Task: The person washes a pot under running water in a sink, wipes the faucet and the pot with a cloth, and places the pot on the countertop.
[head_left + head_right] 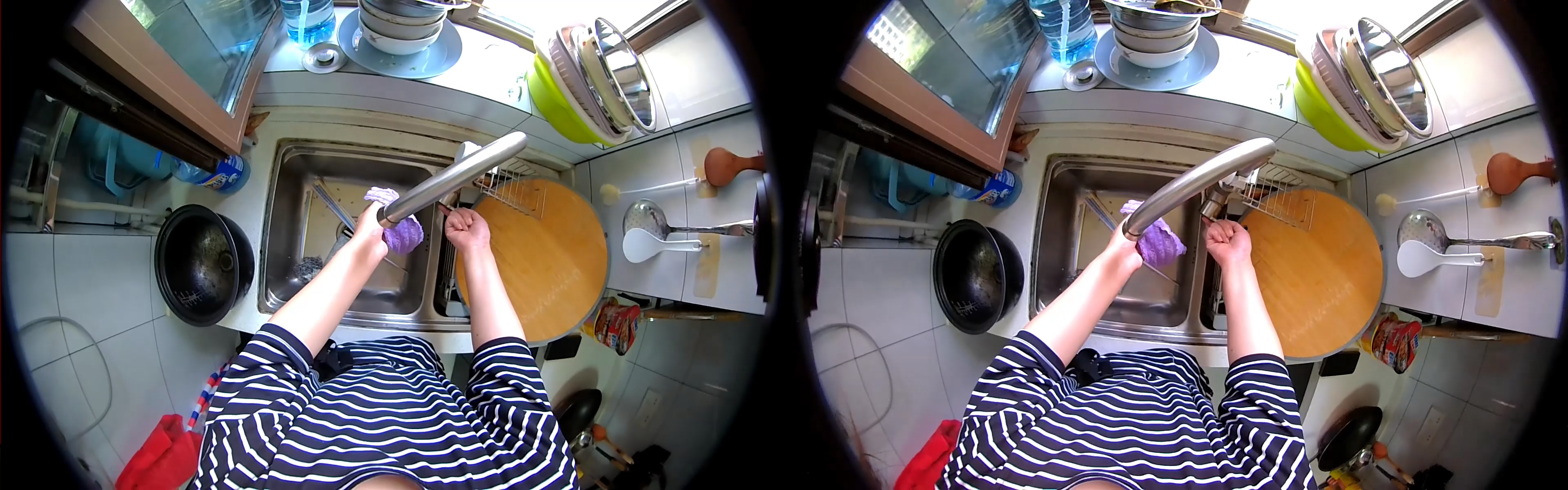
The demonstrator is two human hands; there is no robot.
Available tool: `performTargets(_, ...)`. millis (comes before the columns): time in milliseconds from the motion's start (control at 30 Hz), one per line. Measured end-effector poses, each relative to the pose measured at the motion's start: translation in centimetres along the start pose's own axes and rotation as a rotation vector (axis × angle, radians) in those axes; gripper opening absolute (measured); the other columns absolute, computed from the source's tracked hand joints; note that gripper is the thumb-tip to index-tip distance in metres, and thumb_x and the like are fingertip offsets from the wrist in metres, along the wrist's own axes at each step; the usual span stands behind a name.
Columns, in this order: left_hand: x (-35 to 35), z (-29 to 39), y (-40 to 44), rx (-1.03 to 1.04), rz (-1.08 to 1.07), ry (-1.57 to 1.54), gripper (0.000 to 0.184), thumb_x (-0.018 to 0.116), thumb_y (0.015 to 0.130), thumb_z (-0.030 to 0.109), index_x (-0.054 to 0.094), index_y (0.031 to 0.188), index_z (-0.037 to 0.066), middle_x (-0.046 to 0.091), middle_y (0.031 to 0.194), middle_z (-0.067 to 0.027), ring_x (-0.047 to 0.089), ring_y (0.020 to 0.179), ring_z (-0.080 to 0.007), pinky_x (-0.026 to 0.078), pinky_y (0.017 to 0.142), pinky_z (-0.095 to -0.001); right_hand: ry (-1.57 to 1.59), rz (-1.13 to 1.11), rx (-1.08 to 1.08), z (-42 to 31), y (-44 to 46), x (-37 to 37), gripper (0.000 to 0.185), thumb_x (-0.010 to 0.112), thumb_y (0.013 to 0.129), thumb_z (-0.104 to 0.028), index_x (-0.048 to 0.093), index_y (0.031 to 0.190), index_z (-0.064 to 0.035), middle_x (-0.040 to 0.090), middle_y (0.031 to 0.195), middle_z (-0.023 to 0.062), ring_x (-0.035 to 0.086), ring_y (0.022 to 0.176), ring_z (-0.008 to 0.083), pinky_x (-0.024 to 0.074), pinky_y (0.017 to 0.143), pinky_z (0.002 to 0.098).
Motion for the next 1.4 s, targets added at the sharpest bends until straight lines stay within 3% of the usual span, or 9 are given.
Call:
performTargets(433,0.1,2.1,-1.4,0.279,0.015,0.133,0.008,0.056,0.086,0.017,0.058,0.088,0.009,0.061,0.083,-0.0037,0.06,0.074,-0.0141,0.049,0.067,-0.0289,-0.04,-0.016,-0.092,1.7,-1.1,0.7,0.045,0.043,0.093,-0.025,0.035,0.113,0.0143,0.046,0.068,0.0055,0.043,0.057,0.016,0.0389,0.058,0.0278)
performTargets(567,1.2,5.2,-4.3,0.71,0.054,0.584,0.013,0.063,0.081,0.014,0.056,0.088,0.005,0.057,0.083,-0.0049,0.057,0.081,-0.0181,0.045,0.073,-0.0311,-0.834,0.131,0.044,10.2,-4.1,1.1,0.073,0.049,0.084,-0.061,0.031,0.139,-0.0175,0.053,0.122,0.0185,0.041,0.122,0.0323,0.0243,0.101,0.0602)
performTargets(667,2.5,6.0,-7.1,0.985,0.154,0.994,0.017,0.065,0.082,0.016,0.057,0.092,0.004,0.057,0.084,-0.0053,0.054,0.078,-0.0182,0.044,0.072,-0.0303,-0.638,-0.146,0.167,16.0,-3.6,3.4,0.047,0.042,0.093,-0.049,0.056,0.114,-0.0092,0.059,0.113,0.0079,0.056,0.103,0.0224,0.0455,0.086,0.0405)
performTargets(767,6.0,5.6,-12.2,1.145,0.087,1.221,0.014,0.066,0.076,0.015,0.06,0.083,0.005,0.06,0.088,-0.0125,0.053,0.083,-0.0326,0.042,0.077,-0.0401,-0.391,-0.72,0.343,18.2,0.2,3.8,0.036,0.046,0.093,-0.04,0.058,0.104,-0.0078,0.061,0.099,0.0072,0.058,0.091,0.0193,0.0481,0.076,0.0328)
performTargets(867,5.7,6.6,-12.3,1.316,0.031,1.337,0.016,0.065,0.077,0.02,0.062,0.079,0.005,0.063,0.08,-0.0128,0.058,0.075,-0.0344,0.045,0.069,-0.0411,-0.297,-0.696,0.553,19.6,4.3,1.0,0.027,0.054,0.09,-0.036,0.06,0.09,-0.0097,0.059,0.081,0.0018,0.055,0.077,0.0146,0.0475,0.072,0.0302)
performTargets(900,4.9,7.3,-10.8,1.312,0.039,1.364,0.018,0.063,0.079,0.022,0.062,0.077,0.004,0.062,0.077,-0.014,0.059,0.072,-0.0354,0.045,0.064,-0.042,-0.328,-0.215,0.08,15.3,8.9,-4.2,0.024,0.055,0.091,-0.034,0.057,0.085,-0.0106,0.06,0.081,0.0017,0.056,0.075,0.0146,0.048,0.066,0.0298)
performTargets(1000,3.7,9.4,-6.4,0.837,0.213,1.428,0.033,0.056,0.087,0.029,0.061,0.073,0.0,0.061,0.067,-0.018,0.058,0.062,-0.0366,0.044,0.056,-0.0409,-0.807,-0.002,-0.242,16.1,-0.5,2.1,0.022,0.058,0.089,-0.025,0.056,0.096,-0.0035,0.06,0.087,0.0049,0.057,0.08,0.0148,0.0473,0.069,0.03)
performTargets(1100,0.5,9.7,-2.2,0.749,0.168,1.017,0.036,0.058,0.09,0.027,0.057,0.066,0.0,0.054,0.06,0.0008,0.044,0.059,-0.0062,0.039,0.054,-0.0258,-1.135,0.001,-0.514,14.2,-2.0,4.3,0.025,0.058,0.09,-0.026,0.053,0.104,-0.0058,0.058,0.094,0.0049,0.056,0.087,0.0142,0.0467,0.079,0.0318)
performTargets(1400,-0.3,8.1,-3.8,0.427,-0.153,0.854,0.034,0.051,0.094,0.038,0.057,0.081,0.007,0.054,0.073,0.0048,0.048,0.067,-0.0033,0.04,0.063,-0.0198,-1.892,-0.275,-0.689,12.8,-2.9,5.3,0.032,0.066,0.077,-0.006,0.058,0.108,-0.0014,0.061,0.105,0.0095,0.058,0.095,0.0189,0.0449,0.084,0.0326)
Point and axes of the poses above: each hand's wrist, its own y-axis towards the middle knuckle, its own x-axis out of the palm, z = x × y, the point moved 10 cm from there along y, towards the middle knuckle
